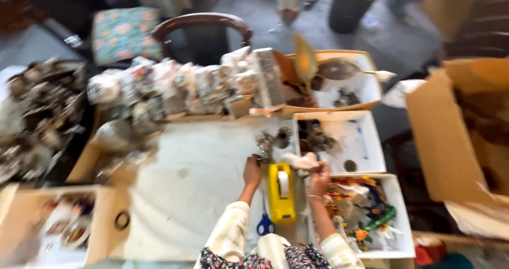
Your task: Wrapping small metal figurines in bubble wrap and securing them with tape.
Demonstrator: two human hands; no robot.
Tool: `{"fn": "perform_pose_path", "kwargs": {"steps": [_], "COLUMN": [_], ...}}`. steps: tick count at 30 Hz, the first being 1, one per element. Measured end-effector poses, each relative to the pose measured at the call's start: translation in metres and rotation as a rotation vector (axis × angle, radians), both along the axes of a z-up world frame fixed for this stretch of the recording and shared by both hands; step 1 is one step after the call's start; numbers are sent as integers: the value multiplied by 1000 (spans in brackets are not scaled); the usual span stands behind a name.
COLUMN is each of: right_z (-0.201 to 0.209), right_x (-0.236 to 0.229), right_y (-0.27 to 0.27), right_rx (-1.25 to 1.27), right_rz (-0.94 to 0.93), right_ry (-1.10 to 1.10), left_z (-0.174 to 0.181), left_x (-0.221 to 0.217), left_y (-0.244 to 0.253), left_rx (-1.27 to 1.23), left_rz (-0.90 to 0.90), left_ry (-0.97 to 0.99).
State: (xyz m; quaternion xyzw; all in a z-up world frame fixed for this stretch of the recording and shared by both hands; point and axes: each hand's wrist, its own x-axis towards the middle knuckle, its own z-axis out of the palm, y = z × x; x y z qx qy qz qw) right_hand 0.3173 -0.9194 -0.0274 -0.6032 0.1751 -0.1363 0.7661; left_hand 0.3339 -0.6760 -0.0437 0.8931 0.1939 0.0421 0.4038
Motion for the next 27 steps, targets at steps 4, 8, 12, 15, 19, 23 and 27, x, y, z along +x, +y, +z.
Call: {"fn": "perform_pose_path", "kwargs": {"steps": [4,8,12,15,19,23,27], "right_z": [19,36,100,70,34,48,178], "right_x": [6,19,21,27,39,-4,-59], "right_y": [-18,-48,-38,-64,-71,-15,88], "right_rx": [336,457,582,140,-312,-870,464], "right_rz": [72,-62,-247,-121,-46,-24,234], "right_ry": [-116,-187,-245,-34,41,-96,-32], "left_z": [37,30,21,7,-20,16,122], "left_x": [-72,-141,-182,-200,-196,-199,-205], "left_y": [31,62,74,80,86,113,160], "left_rx": [-46,-211,-410,-644,-856,-1117,-1525], "left_rz": [47,141,173,209,211,181,163], "left_ry": [-66,-172,-199,-200,-123,64,-187]}}
